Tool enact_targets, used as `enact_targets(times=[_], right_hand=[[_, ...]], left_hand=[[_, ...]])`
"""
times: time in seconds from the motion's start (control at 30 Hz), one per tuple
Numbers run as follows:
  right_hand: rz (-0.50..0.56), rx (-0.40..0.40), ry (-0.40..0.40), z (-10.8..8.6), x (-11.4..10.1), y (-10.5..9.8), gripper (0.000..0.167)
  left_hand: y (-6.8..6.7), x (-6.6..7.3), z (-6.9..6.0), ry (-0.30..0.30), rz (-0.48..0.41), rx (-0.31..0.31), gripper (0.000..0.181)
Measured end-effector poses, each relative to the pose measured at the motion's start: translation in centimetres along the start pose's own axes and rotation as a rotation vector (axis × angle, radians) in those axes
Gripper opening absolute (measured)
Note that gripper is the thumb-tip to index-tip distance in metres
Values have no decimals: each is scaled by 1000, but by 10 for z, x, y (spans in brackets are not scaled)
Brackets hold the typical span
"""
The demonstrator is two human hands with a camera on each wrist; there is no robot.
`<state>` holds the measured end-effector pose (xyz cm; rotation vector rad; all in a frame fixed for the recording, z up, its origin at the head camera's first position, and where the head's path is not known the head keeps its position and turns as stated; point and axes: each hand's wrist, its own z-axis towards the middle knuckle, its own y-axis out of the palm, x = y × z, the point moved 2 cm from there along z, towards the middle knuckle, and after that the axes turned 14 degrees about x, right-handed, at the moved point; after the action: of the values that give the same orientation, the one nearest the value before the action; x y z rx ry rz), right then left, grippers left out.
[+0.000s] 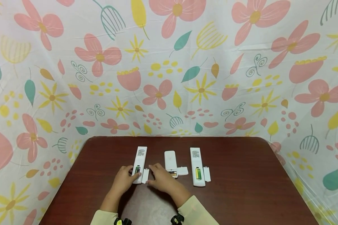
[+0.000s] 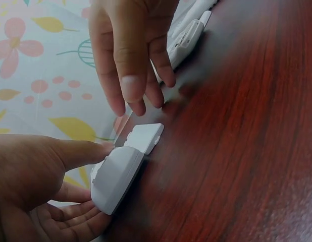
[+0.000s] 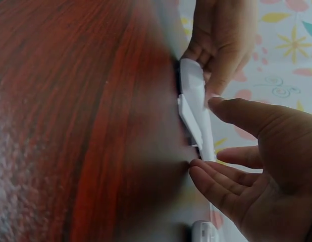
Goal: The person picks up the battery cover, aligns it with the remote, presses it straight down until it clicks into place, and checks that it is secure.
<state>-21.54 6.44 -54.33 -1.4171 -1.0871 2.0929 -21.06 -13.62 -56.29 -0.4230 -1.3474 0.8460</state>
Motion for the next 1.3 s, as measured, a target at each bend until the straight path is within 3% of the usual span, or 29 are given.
enact_targets(times=[0.37, 0.67, 1.3], right_hand=[[-8, 9, 2, 7, 2, 10, 76], [-21, 69, 10, 12, 2, 17, 76], [-76, 62, 51, 12, 1, 25, 73]], left_hand=[[4, -1, 1, -30, -8, 16, 46], [4, -2, 2, -31, -6, 18, 49], [1, 3, 3, -66, -11, -15, 51]])
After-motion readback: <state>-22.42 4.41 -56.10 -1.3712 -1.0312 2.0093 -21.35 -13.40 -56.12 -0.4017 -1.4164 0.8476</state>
